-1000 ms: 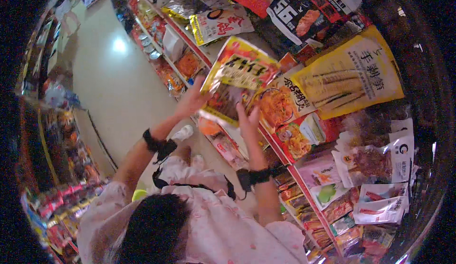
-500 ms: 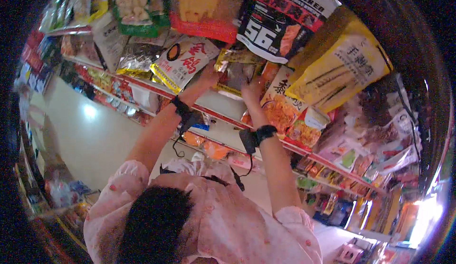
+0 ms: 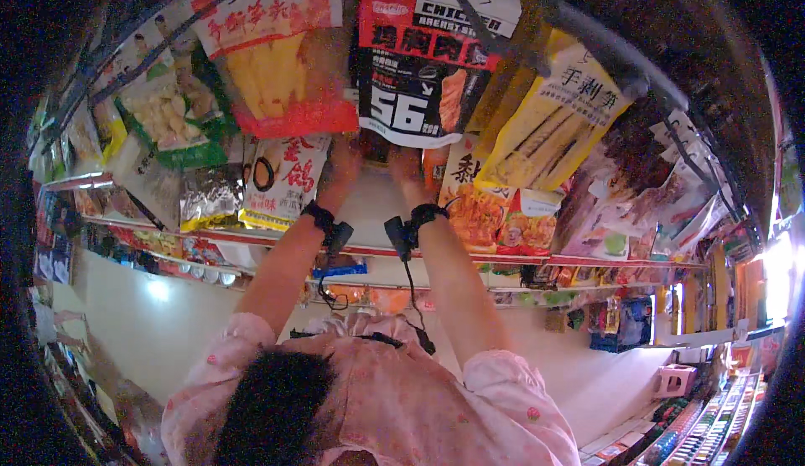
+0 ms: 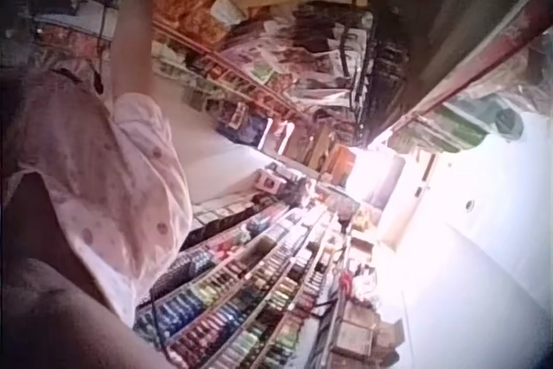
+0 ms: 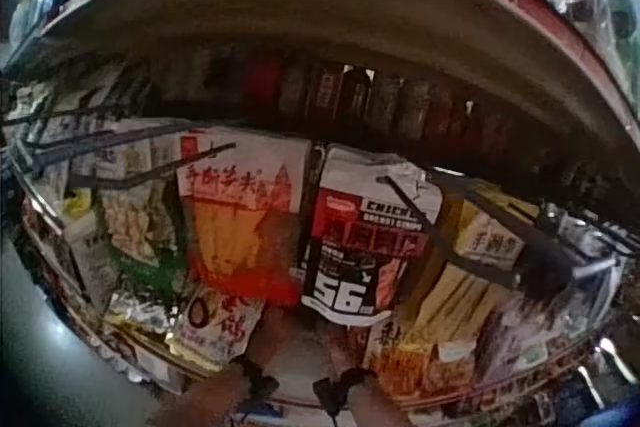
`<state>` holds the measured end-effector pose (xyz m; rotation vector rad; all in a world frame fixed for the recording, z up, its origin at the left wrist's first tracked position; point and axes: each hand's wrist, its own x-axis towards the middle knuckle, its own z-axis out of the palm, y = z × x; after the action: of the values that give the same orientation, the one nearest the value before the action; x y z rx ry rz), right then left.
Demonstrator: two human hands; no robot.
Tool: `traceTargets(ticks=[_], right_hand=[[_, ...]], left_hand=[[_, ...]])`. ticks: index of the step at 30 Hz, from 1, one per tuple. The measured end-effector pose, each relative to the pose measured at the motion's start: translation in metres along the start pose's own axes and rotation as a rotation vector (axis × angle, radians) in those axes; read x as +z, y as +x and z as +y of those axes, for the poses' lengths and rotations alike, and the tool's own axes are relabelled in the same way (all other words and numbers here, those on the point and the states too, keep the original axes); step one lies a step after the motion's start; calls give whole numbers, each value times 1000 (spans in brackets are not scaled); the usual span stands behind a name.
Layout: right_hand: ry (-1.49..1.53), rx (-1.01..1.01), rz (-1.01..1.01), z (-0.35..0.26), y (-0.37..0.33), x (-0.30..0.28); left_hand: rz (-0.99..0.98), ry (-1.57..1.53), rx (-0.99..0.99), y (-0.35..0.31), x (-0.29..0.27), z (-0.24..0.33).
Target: Organizing and tidying snack packages on grocery store shelves.
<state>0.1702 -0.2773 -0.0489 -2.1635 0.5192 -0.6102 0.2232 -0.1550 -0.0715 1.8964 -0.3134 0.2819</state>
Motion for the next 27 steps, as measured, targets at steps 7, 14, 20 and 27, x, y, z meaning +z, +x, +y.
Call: traceTargets(ticks=[7, 14, 20, 27], right_hand=[[-2, -223, -86, -32, -7, 3], [-181, -59, 6, -12, -12, -20], [-291, -119, 36, -28, -58, 1], [-506, -4, -161, -38, -98, -9]], left_hand=[[-136, 108, 133, 18, 0, -71], [-478, -225, -269, -1, 12, -8], [-184, -74, -11, 2, 17, -51], [-116, 197, 164, -5, -5, -5]])
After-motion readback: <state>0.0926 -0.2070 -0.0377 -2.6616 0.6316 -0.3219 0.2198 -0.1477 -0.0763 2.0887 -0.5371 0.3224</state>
